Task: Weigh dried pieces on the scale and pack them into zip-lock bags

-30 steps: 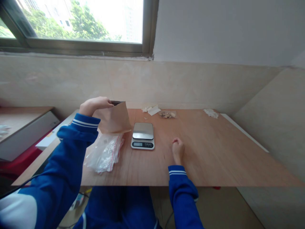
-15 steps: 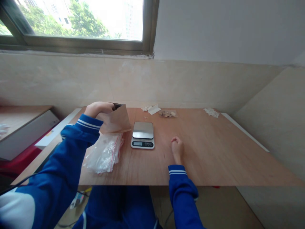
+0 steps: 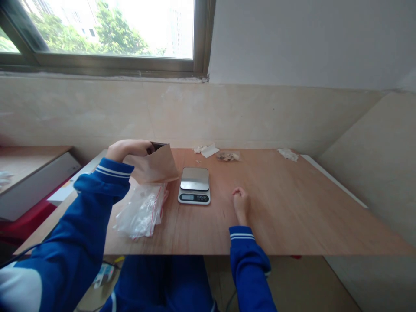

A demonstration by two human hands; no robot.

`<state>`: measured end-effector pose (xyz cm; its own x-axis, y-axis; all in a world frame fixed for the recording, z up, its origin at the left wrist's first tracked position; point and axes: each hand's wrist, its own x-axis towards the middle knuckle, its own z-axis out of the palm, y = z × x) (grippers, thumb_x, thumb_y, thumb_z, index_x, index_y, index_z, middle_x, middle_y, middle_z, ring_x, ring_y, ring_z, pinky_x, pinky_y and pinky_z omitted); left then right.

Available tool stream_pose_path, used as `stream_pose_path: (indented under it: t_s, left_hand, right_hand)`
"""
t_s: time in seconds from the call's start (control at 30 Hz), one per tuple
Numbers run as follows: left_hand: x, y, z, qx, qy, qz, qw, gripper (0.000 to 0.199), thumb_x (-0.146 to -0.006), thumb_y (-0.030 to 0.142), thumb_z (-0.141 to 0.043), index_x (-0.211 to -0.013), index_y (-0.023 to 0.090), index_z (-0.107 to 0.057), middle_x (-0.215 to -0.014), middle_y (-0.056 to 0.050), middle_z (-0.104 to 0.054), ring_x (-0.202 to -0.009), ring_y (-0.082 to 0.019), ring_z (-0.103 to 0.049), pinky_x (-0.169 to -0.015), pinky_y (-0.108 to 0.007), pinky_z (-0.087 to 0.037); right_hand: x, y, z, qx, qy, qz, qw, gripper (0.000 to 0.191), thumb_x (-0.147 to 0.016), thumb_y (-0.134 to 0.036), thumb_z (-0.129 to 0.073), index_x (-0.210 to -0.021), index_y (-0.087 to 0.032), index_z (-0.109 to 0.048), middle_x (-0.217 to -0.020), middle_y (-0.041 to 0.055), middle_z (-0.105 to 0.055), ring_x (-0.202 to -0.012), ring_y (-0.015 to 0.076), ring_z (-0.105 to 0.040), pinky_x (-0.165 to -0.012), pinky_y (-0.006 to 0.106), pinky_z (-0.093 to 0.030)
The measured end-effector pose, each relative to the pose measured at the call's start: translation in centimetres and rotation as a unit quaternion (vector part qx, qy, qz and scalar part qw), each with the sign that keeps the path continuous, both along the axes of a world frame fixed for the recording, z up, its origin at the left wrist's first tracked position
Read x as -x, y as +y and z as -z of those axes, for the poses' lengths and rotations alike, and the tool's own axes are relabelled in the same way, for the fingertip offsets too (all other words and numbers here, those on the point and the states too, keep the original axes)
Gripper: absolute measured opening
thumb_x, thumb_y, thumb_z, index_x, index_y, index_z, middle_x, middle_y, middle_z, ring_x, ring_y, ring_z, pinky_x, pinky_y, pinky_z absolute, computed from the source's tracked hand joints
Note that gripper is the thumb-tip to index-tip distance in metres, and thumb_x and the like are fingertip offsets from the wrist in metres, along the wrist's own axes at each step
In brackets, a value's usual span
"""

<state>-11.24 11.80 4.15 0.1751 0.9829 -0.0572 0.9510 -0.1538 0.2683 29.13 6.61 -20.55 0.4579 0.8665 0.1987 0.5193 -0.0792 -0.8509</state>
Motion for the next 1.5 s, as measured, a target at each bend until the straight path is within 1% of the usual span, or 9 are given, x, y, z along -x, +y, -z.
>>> stream_pose_path:
  t_s: [0.1,0.4,0.67,0.77,0.9,1.0,1.07,1.17,1.5]
  left_hand:
    - [0.3,0.1,-1.4,0.059,0.047,0.046,0.996,0.023,-0.061,0.020,-0.058,-0.077,0.020,-0.075,-0.076,-0.003,-0.072,-0.067,-0.018,-0.059,-0.068,-0.027,-0.045]
    - [0.2,-0.4,-2.1,-0.191,0.026,0.031,0.981,0.024,-0.078,0.015,-0.052,-0.086,0.019,-0.074,-0.087,-0.006,-0.072,-0.080,-0.019,-0.063,-0.080,-0.029,-0.048]
    - [-1.3,-2.3,-3.5,-0.432,-0.215,0.004,0.876,0.020,-0.087,0.019,-0.052,-0.093,0.020,-0.072,-0.094,-0.006,-0.072,-0.084,-0.018,-0.066,-0.083,-0.030,-0.053]
    - [-4.0,-3.3,-1.1,-0.433,-0.292,0.017,0.853,0.020,-0.089,0.022,-0.053,-0.100,0.019,-0.071,-0.099,-0.006,-0.071,-0.083,-0.016,-0.067,-0.078,-0.028,-0.054]
    - [-8.9,-2.1,6.9,-0.281,-0.322,0.138,0.893,0.019,-0.088,0.015,-0.054,-0.094,0.019,-0.072,-0.091,-0.004,-0.074,-0.081,-0.015,-0.069,-0.077,-0.026,-0.055]
    - [-11.9,-0.7,12.7,-0.197,-0.313,0.141,0.918,0.017,-0.083,0.010,-0.058,-0.090,0.017,-0.072,-0.091,-0.005,-0.074,-0.083,-0.016,-0.068,-0.080,-0.027,-0.054]
    - [-12.9,-0.2,15.1,-0.176,-0.309,0.118,0.927,0.017,-0.084,0.010,-0.056,-0.090,0.016,-0.071,-0.090,-0.006,-0.073,-0.084,-0.017,-0.068,-0.081,-0.029,-0.053]
    - [-13.4,0.0,16.4,-0.161,-0.289,0.107,0.938,0.018,-0.084,0.008,-0.053,-0.093,0.015,-0.067,-0.092,-0.007,-0.072,-0.088,-0.018,-0.067,-0.084,-0.030,-0.052]
    - [-12.6,0.5,16.9,-0.133,-0.293,0.066,0.945,0.021,-0.078,0.005,-0.055,-0.095,0.015,-0.063,-0.097,-0.008,-0.065,-0.090,-0.019,-0.064,-0.085,-0.033,-0.051]
  right_hand:
    - [-0.1,0.1,0.2,0.005,-0.006,-0.002,1.000,0.016,-0.058,-0.025,-0.039,-0.061,-0.021,-0.054,-0.051,-0.0018,-0.048,-0.052,0.0167,-0.043,-0.052,0.027,-0.026]
    - [-0.1,-0.1,0.1,-0.018,-0.014,-0.013,1.000,0.016,-0.059,-0.025,-0.039,-0.060,-0.021,-0.055,-0.052,-0.0003,-0.052,-0.054,0.0173,-0.045,-0.053,0.027,-0.028]
    - [-0.3,0.1,0.5,-0.021,-0.016,-0.018,0.999,0.017,-0.061,-0.026,-0.040,-0.062,-0.020,-0.056,-0.052,-0.0012,-0.051,-0.051,0.0164,-0.043,-0.051,0.026,-0.027]
    - [-0.3,0.1,0.5,-0.031,-0.016,-0.021,0.999,0.017,-0.062,-0.027,-0.040,-0.060,-0.021,-0.055,-0.053,-0.0008,-0.052,-0.052,0.0171,-0.045,-0.052,0.026,-0.028]
    - [-0.3,-0.1,0.4,-0.026,-0.017,-0.020,0.999,0.016,-0.061,-0.028,-0.040,-0.060,-0.021,-0.055,-0.051,-0.0011,-0.052,-0.051,0.0172,-0.044,-0.052,0.027,-0.029]
    - [-0.2,-0.1,0.3,-0.016,-0.020,-0.019,0.999,0.017,-0.062,-0.027,-0.040,-0.062,-0.021,-0.056,-0.051,-0.0011,-0.052,-0.051,0.0176,-0.045,-0.052,0.027,-0.029]
    - [-0.2,-0.1,0.1,-0.011,-0.031,-0.018,0.999,0.018,-0.062,-0.027,-0.039,-0.061,-0.021,-0.056,-0.052,-0.0004,-0.053,-0.052,0.0179,-0.046,-0.052,0.027,-0.029]
    - [-0.1,-0.1,-0.1,-0.006,-0.049,-0.018,0.999,0.018,-0.062,-0.027,-0.039,-0.061,-0.021,-0.056,-0.054,0.0000,-0.054,-0.053,0.0182,-0.048,-0.052,0.027,-0.030]
    - [-0.2,0.0,0.1,-0.012,-0.036,-0.028,0.999,0.018,-0.064,-0.029,-0.040,-0.060,-0.021,-0.055,-0.051,-0.0008,-0.051,-0.051,0.0176,-0.046,-0.051,0.026,-0.029]
